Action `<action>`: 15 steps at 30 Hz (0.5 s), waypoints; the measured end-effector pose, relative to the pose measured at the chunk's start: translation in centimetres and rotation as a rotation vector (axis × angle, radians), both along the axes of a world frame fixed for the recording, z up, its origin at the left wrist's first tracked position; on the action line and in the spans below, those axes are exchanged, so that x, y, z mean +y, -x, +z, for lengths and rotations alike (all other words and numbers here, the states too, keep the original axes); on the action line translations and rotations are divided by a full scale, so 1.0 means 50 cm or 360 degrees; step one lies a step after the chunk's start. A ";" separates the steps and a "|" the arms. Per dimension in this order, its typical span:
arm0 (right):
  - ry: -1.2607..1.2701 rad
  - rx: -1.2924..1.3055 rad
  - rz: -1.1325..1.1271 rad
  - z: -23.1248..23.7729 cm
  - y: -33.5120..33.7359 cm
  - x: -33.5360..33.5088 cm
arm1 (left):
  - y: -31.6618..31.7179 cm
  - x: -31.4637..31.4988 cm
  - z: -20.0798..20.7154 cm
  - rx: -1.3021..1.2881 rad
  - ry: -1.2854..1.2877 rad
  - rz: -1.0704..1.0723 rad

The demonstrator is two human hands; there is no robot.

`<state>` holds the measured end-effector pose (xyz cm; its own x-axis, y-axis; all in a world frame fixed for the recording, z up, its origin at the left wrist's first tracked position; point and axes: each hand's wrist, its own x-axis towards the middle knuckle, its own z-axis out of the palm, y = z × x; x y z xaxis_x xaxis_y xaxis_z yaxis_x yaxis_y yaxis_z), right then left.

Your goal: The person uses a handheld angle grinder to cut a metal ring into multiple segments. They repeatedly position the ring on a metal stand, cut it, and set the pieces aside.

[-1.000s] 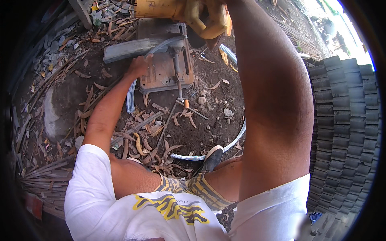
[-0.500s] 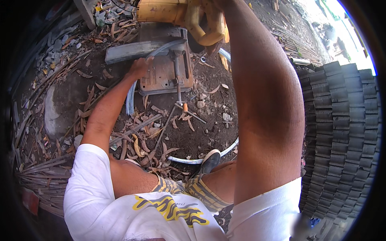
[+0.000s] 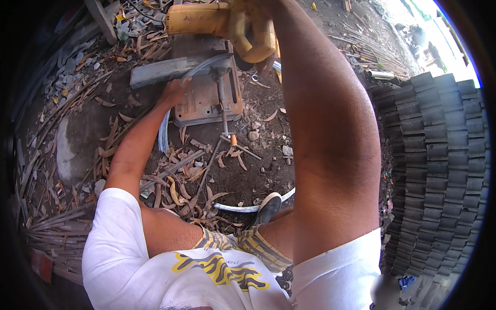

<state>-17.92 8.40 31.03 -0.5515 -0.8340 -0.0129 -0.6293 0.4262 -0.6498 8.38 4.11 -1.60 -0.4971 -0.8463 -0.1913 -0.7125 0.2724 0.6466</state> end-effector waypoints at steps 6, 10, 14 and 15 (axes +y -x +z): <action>0.0107 -0.0039 0.0101 -0.006 -0.001 0.006 | 0.000 0.003 -0.007 -0.0033 0.0026 0.0030; 0.0149 -0.0070 0.0110 -0.007 -0.013 0.012 | 0.001 0.005 -0.008 -0.0110 0.0075 0.0071; 0.0093 0.0034 0.0235 -0.004 -0.016 0.018 | 0.001 0.007 -0.005 -0.0108 0.0083 0.0058; 0.0086 0.0030 0.0263 -0.003 -0.016 0.020 | 0.001 0.008 -0.004 -0.0099 0.0093 0.0058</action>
